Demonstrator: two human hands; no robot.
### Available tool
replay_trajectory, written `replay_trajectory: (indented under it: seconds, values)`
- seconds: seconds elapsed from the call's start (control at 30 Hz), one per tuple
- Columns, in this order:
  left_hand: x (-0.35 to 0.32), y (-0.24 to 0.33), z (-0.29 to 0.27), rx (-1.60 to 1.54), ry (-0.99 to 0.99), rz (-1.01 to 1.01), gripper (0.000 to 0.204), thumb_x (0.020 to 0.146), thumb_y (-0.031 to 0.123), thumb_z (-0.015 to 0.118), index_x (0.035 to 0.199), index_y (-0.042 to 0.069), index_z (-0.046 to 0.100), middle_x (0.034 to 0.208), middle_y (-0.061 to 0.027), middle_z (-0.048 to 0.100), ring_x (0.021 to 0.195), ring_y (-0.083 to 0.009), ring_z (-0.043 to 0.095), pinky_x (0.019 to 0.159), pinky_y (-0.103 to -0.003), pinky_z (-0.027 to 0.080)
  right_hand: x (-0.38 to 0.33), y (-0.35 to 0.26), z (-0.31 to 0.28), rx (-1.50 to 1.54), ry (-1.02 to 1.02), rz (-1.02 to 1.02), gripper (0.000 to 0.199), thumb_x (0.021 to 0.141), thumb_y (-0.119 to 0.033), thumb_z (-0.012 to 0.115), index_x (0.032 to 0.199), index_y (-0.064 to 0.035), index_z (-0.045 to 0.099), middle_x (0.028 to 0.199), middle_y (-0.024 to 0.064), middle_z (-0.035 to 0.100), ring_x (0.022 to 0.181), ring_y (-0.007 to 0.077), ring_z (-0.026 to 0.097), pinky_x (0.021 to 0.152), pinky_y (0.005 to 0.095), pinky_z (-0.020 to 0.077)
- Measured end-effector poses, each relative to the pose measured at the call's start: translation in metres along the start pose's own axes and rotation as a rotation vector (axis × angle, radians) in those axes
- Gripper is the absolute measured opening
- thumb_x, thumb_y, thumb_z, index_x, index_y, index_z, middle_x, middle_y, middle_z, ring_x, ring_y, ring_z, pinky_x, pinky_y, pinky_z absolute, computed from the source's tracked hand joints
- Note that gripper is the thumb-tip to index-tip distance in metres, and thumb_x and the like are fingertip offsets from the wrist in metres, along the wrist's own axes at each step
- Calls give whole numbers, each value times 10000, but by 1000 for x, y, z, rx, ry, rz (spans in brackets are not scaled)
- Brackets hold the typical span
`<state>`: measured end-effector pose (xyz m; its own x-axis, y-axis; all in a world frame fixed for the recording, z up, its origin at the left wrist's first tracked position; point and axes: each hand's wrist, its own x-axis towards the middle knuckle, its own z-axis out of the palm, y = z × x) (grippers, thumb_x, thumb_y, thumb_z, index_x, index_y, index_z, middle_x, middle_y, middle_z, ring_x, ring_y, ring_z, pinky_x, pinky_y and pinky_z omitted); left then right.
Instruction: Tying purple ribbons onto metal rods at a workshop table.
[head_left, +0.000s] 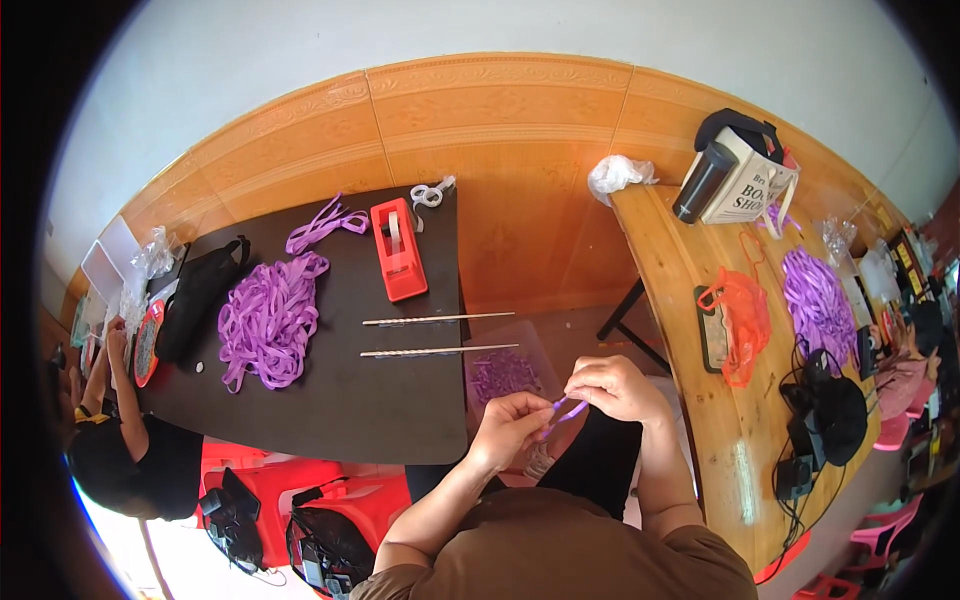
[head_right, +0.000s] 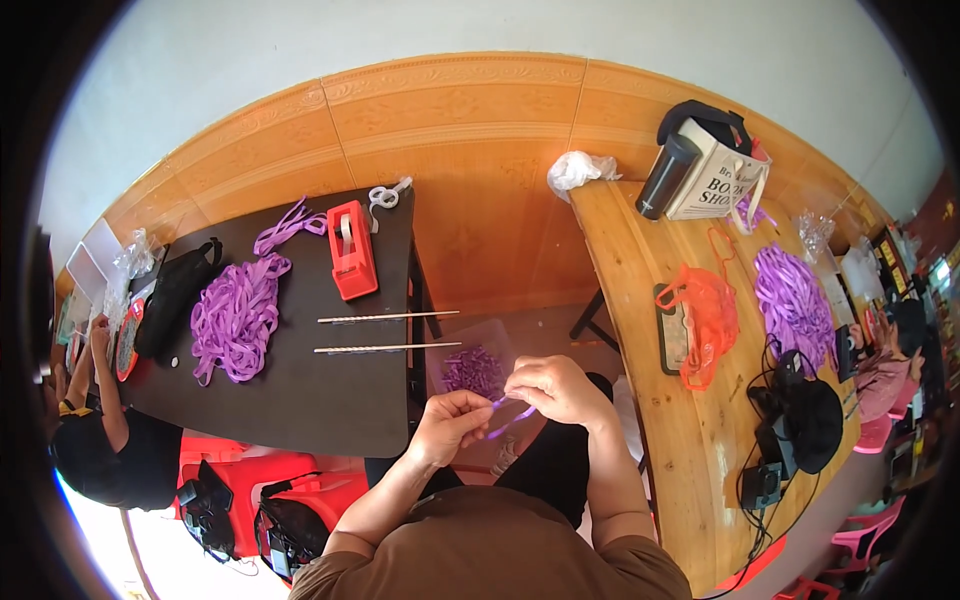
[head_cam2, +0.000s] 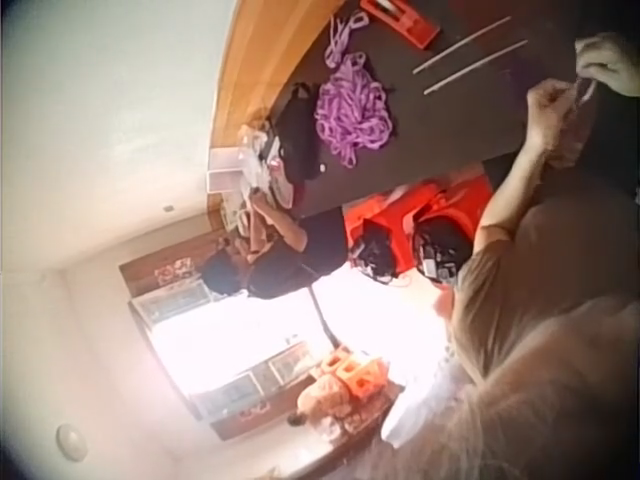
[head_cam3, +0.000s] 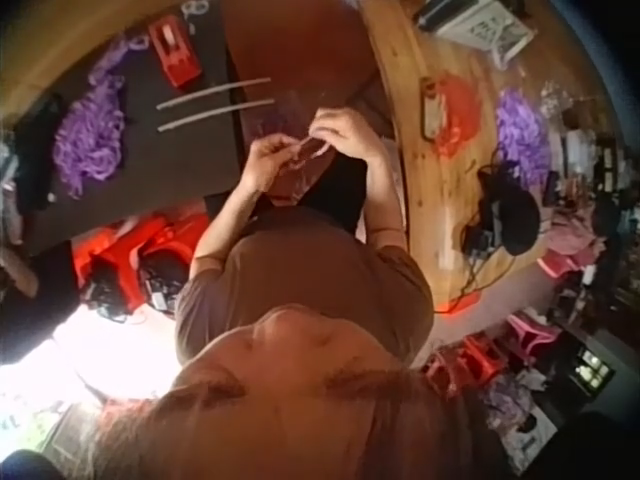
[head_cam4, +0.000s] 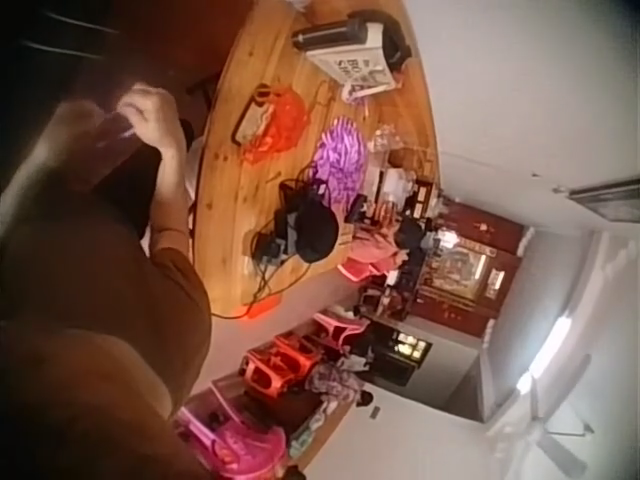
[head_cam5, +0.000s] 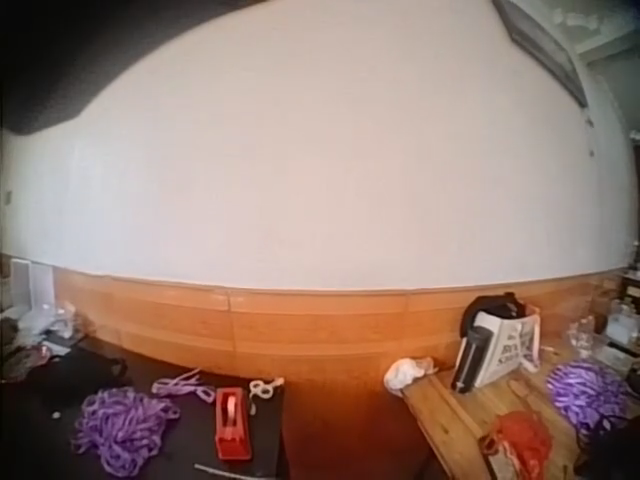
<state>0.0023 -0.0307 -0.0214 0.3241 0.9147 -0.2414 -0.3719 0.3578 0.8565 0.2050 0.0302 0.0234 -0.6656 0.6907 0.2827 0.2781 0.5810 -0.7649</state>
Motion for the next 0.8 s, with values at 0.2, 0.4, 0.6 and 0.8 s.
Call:
replay_trajectory:
  seconds: [0.2,0.4,0.6,0.8]
  values:
    - [4,-7,-11,300,-119,-21,83,866,84,603,838,11,631,660,-8,592,539,-39,518,449,-162,381,4,21,5,-41,-171,163,124,823,-111,593,730,-34,564,718,100,579,591,267,563,528,368,419]
    - [6,-11,-10,40,11,-65,77,858,103,622,832,32,636,651,-5,602,521,-44,529,444,-163,377,0,27,12,3,189,68,240,735,-36,666,970,-16,619,1019,113,596,982,235,552,830,325,424]
    - [6,-16,-11,-133,5,-96,62,853,101,628,838,41,635,663,-13,612,512,-58,540,442,-165,377,-16,15,39,204,356,57,306,638,46,689,930,-18,625,1078,115,597,1038,240,554,888,342,426]
    - [5,-11,-5,-210,-49,-159,73,863,100,616,852,29,630,671,-32,617,528,-86,565,482,-182,429,-14,28,63,-145,520,-84,263,618,62,656,862,-34,650,954,83,638,826,227,590,716,316,418]
